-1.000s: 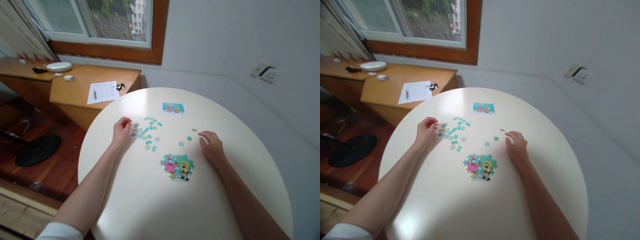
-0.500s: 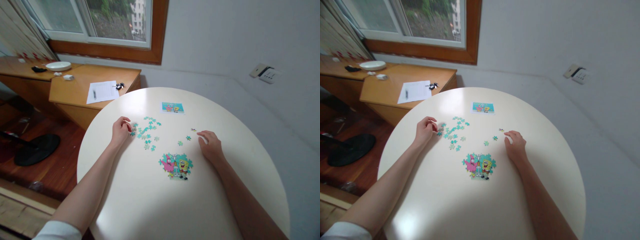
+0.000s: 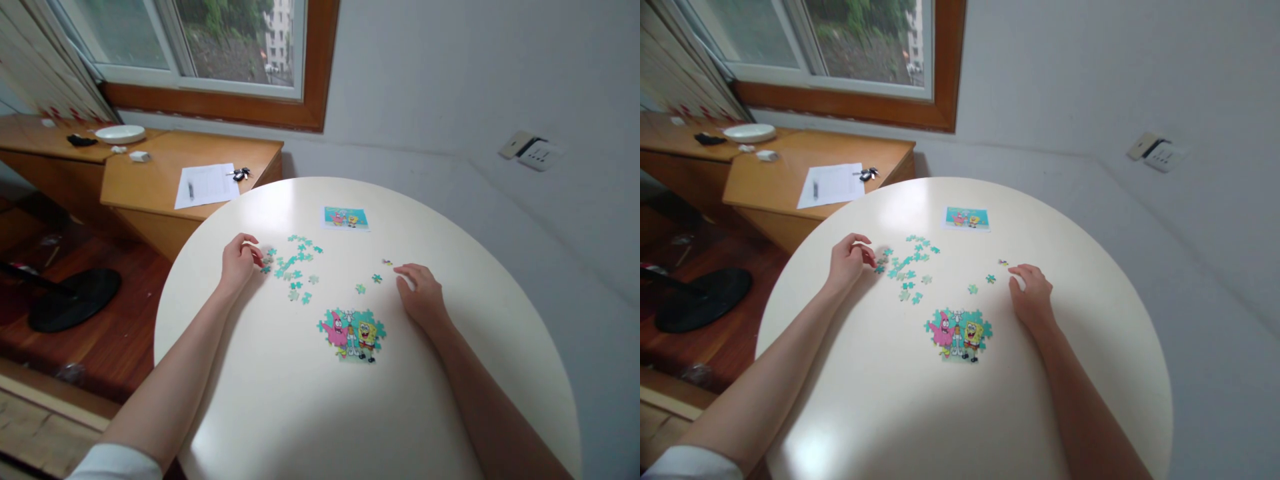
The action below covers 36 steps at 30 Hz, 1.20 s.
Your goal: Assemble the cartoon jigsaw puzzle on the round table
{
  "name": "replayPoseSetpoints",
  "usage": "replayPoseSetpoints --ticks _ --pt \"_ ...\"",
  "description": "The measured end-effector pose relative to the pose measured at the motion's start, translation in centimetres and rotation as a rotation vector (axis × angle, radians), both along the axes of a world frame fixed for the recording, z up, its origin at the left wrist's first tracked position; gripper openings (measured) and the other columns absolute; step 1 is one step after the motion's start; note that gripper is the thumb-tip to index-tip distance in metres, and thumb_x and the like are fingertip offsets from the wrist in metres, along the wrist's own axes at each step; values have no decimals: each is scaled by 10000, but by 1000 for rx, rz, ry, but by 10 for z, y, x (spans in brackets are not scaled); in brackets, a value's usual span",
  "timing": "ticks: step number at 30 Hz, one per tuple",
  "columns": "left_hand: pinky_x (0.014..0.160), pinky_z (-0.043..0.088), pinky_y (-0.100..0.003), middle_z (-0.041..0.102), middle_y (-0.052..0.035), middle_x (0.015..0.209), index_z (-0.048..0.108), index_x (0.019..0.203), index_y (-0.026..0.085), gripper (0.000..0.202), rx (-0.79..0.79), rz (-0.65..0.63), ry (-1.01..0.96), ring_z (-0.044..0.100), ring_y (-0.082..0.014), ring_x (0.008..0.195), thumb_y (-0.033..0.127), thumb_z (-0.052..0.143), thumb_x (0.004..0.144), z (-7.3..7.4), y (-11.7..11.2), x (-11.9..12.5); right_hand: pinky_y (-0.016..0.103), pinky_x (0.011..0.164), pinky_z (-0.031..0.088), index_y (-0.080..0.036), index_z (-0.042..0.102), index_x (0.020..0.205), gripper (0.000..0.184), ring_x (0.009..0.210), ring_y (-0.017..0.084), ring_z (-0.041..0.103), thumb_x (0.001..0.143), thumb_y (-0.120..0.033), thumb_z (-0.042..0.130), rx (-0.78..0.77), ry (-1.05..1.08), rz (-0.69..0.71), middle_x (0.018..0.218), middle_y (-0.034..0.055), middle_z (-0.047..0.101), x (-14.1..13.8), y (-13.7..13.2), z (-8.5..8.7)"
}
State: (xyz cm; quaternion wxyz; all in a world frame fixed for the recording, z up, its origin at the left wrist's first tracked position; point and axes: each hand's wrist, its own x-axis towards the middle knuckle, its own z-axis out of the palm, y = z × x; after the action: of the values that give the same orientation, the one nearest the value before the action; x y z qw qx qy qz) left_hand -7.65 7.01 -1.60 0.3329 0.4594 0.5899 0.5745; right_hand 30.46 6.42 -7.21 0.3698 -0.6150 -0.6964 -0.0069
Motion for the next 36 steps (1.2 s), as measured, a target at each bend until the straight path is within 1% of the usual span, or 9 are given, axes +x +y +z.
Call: replayPoseSetpoints --ticks 4,6,11,16,19,26,30,33,36 --pt "403 410 -236 546 58 479 493 744 202 236 1 14 -7 531 -135 355 130 356 566 0 1 -1 479 942 471 -189 705 898 258 983 260 615 789 -282 490 -4 -5 5 1000 119 661 -1 -1 1" --pt "428 427 -245 539 58 492 499 737 201 223 26 23 2 531 -132 370 135 363 573 -2 2 -2 482 943 471 -185 705 895 262 984 262 617 786 -280 486 -2 -9 2 998 122 664 0 0 1" --pt "506 419 -239 548 35 580 537 708 185 158 139 101 104 531 -112 473 155 426 601 -14 10 -9 472 942 472 -194 705 900 260 976 252 621 789 -287 490 3 -23 -3 997 111 668 0 0 -1" --pt "550 398 -243 566 18 653 582 751 174 119 150 91 189 499 -112 551 218 517 662 -23 14 -14 464 947 471 -207 703 896 237 969 240 615 787 -261 499 19 -17 4 986 93 660 0 0 -2" --pt "549 382 -244 561 19 654 586 757 174 106 141 105 230 481 -109 550 240 533 692 -22 14 -14 459 940 476 -204 704 897 240 969 242 614 785 -257 499 21 -13 7 988 97 656 -1 0 -2" --pt "548 384 -232 586 14 694 579 745 175 78 107 100 253 478 -99 538 236 549 707 -19 12 -13 443 941 470 -208 709 881 245 972 235 623 774 -267 497 18 -8 -15 981 91 670 -1 0 -2" --pt "564 398 -227 597 8 696 574 722 178 71 93 107 242 496 -105 559 171 513 688 -18 12 -13 457 941 470 -203 707 887 253 979 244 621 780 -286 493 6 -11 -4 993 100 671 -1 1 -2" --pt "582 419 -228 604 6 697 573 714 179 125 78 108 229 524 -112 577 119 478 660 -17 11 -12 461 936 472 -206 704 881 252 980 246 618 779 -287 488 -3 -8 -4 988 100 669 0 1 -3" --pt "620 439 -240 622 -1 706 591 729 177 187 80 111 267 554 -126 614 89 447 647 -16 9 -9 462 936 474 -201 702 875 254 972 247 619 779 -291 485 -5 0 3 984 105 668 0 1 -3"
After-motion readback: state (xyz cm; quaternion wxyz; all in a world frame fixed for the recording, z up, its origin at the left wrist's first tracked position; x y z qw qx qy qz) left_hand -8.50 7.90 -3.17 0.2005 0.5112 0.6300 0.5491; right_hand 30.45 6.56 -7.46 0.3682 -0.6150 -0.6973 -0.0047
